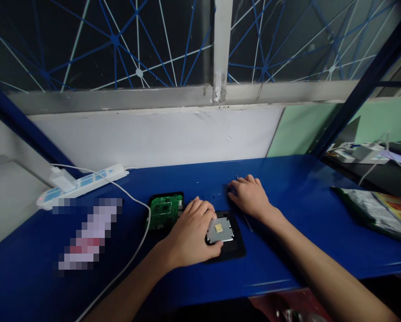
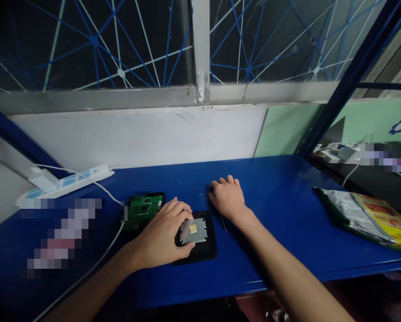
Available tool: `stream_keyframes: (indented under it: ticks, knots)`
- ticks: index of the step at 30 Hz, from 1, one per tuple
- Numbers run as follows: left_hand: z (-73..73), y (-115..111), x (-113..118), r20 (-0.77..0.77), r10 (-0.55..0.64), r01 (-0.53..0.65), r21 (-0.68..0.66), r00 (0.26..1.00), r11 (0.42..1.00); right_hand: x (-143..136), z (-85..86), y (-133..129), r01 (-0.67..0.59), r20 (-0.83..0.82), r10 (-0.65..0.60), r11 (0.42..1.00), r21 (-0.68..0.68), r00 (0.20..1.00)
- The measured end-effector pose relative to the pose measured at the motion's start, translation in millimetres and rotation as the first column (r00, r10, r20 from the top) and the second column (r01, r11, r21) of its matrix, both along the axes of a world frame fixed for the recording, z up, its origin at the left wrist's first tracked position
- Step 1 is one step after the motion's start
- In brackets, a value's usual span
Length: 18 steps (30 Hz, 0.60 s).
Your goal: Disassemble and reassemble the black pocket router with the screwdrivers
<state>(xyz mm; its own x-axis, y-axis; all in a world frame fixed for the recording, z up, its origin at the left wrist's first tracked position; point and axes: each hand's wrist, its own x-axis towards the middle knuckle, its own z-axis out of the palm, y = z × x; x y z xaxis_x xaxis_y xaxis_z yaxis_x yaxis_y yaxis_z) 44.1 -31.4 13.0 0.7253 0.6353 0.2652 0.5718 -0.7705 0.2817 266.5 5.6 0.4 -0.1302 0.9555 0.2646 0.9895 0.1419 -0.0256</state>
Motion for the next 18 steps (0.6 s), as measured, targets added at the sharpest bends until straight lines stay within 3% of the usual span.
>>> stream_keyframes:
  ticks: [10,14,18]
  knots:
    - [3.6,1.2,0.1,0.139,-0.025,0.033,-0.056,0.990,0.998,2.6,4.4,6.9,0.002,-0.078,0.006,0.994,0.108,0.997]
    - [5.1,4.7,-0.5,0.188,-0.018,0.019,-0.007,0.982,1.000,-3.2,21.6,8.3,-0.247,-0.277,0.310,0.939,0.240,0.910]
    - [5.0,12.0,-3.9,0.228,-0.009,-0.019,0.124,0.974,0.992,-6.3,35.6,-3.6,-0.504,-0.259,0.550,0.834,0.226,0.794]
